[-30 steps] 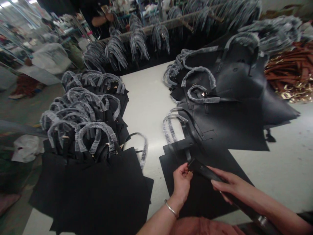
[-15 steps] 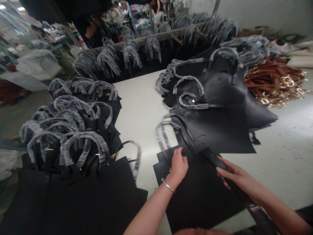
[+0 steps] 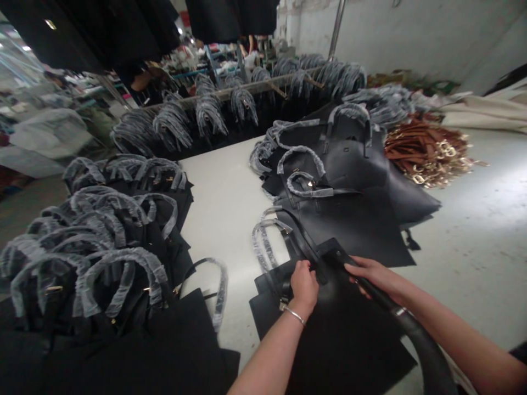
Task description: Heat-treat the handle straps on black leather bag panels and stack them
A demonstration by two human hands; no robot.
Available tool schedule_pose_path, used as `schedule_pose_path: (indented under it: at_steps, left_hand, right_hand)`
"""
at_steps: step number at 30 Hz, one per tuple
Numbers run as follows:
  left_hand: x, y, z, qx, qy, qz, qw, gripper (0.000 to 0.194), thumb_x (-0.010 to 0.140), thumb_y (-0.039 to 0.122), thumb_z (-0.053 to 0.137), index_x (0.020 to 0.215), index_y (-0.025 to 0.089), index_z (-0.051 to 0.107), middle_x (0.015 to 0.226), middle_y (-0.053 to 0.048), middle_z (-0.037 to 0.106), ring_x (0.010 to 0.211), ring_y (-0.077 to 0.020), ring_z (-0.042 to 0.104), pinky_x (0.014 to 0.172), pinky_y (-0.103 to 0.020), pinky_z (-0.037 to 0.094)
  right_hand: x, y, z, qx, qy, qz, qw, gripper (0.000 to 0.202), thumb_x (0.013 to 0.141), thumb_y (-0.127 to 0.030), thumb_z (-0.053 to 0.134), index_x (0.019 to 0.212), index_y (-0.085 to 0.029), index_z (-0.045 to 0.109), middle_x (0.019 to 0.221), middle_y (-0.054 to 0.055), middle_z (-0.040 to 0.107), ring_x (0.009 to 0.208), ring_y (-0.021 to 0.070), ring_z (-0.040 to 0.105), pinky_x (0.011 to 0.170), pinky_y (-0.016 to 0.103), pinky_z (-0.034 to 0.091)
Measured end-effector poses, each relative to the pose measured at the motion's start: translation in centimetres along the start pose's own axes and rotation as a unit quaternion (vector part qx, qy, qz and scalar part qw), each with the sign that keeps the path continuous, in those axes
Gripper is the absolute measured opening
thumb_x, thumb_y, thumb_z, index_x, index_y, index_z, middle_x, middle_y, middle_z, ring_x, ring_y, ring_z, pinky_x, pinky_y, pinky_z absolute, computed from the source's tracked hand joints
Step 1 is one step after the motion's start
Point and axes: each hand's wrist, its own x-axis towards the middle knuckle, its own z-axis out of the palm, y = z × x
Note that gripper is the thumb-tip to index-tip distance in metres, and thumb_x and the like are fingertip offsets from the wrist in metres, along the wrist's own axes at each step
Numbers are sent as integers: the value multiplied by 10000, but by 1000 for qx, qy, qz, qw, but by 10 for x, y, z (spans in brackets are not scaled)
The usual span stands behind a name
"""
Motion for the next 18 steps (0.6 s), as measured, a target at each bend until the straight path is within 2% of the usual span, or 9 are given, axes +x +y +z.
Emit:
schedule_pose_path:
  at_steps: [5, 9, 14, 18]
  left_hand:
    - [-15, -2, 5, -16, -24, 3, 1000, 229, 792, 69, 536, 976, 175, 622, 973, -89, 604, 921, -228, 575, 866, -316, 406]
    - [-29, -5, 11, -28, -33, 21, 999, 259, 803, 77, 503, 1009, 178, 623, 998, -94, 601, 934, -233, 567, 871, -322, 405]
    - [-32, -4, 12, -1, -44, 26, 999, 292, 822, 94, 470, 1073, 159, 605, 1051, -112, 592, 968, -242, 559, 881, -328, 412]
    - [-33, -4, 13, -21, -38, 28, 999, 303, 834, 107, 460, 1092, 169, 607, 1058, -109, 584, 978, -236, 552, 895, -321, 411]
  right_hand:
    - [5, -6, 3, -39, -32, -1, 999, 577, 795, -455, 656, 1295, -209, 506, 612, -52, 559, 363, 74, 489, 332, 181, 375]
    - [7, -11, 7, -78, -44, -7, 996, 632, 778, -450, 669, 1323, -181, 499, 572, -64, 533, 352, 74, 472, 323, 182, 366]
    - [4, -21, 10, -107, -52, -10, 993, 660, 755, -454, 685, 1325, -166, 514, 558, -66, 539, 352, 75, 471, 329, 184, 371]
    - [5, -22, 17, -105, -57, -9, 993, 624, 764, -427, 681, 1309, -165, 529, 536, -67, 544, 339, 76, 466, 318, 179, 361]
